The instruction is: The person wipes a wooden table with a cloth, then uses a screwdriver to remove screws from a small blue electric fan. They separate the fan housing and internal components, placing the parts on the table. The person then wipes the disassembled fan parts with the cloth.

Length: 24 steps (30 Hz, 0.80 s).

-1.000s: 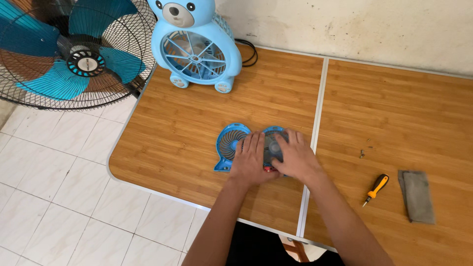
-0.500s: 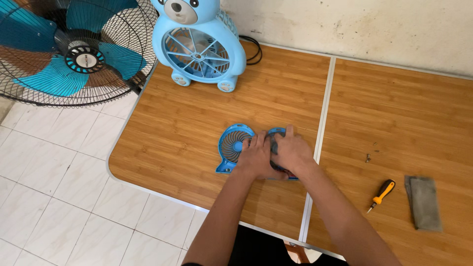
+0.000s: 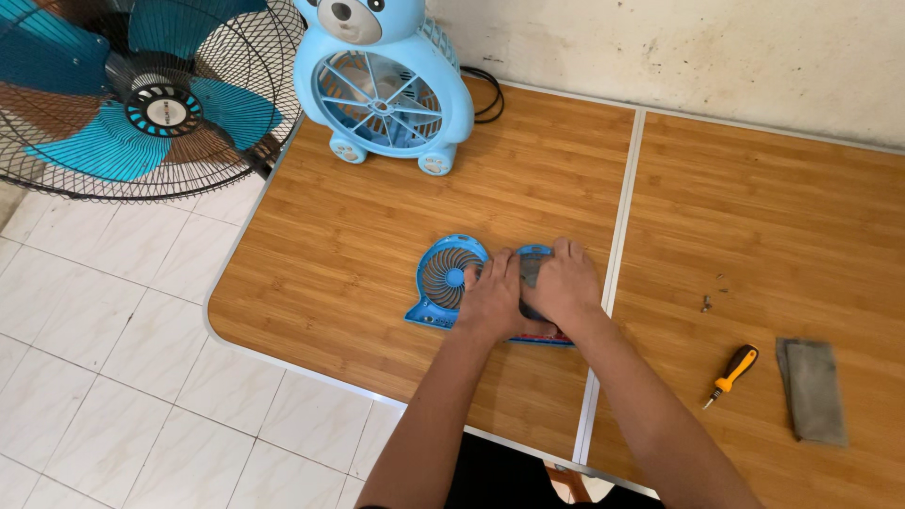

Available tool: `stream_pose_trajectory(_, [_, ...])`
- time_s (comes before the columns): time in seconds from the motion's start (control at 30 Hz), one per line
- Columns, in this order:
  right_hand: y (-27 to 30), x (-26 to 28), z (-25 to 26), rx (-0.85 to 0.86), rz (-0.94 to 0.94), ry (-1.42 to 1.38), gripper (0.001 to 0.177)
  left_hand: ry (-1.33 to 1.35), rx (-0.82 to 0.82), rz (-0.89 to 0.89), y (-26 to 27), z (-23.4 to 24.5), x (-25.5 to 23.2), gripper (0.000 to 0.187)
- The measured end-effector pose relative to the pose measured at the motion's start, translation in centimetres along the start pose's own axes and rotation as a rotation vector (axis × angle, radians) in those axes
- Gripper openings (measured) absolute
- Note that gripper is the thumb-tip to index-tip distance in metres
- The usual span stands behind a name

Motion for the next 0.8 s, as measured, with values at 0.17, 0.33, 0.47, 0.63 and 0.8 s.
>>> stream_pose_trajectory(0.17, [0.3, 0.5, 0.1, -0.119, -0.041, -0.058, 0.053, -0.005, 0.015, 0.011, -0.1, 0.0, -0.2, 0.153])
stream_pose_trajectory(0.33, [0.3, 0.7, 0.4, -0.089, -0.066, -0.032, 0.053, 0.008, 0.007, 0.024, -0.2, -0.1, -0.3, 0.152])
stream_pose_trajectory(0.47, [0.5, 0.6, 1.0, -0.059, -0.071, -0.065, 0.056, 0.027, -0.026, 0.020, 0.1, -0.1, -0.6, 0.152])
stream_pose_trajectory(0.63, [1.2, 1.1, 2.9, -0.132, -0.083, -0.172, 0.053, -0.044, -0.164, -0.004, 0.8, 1.0, -1.3, 0.144])
stream_pose_trajectory(0.8, [1.6, 2.2, 4.9, -0.127, -0.196, -0.370, 0.048, 0.045, -0.401, -0.014, 2.6, 2.0, -0.9, 0.113])
Point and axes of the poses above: each hand's wrist, its own y-axis away from the middle knuckle, its own z-axis out of the back of the hand, x = y × z, the point moved 1 cm from there along -y, towards the middle knuckle, and after that the axes turned 15 degrees about -y, right-handed, at the moved point
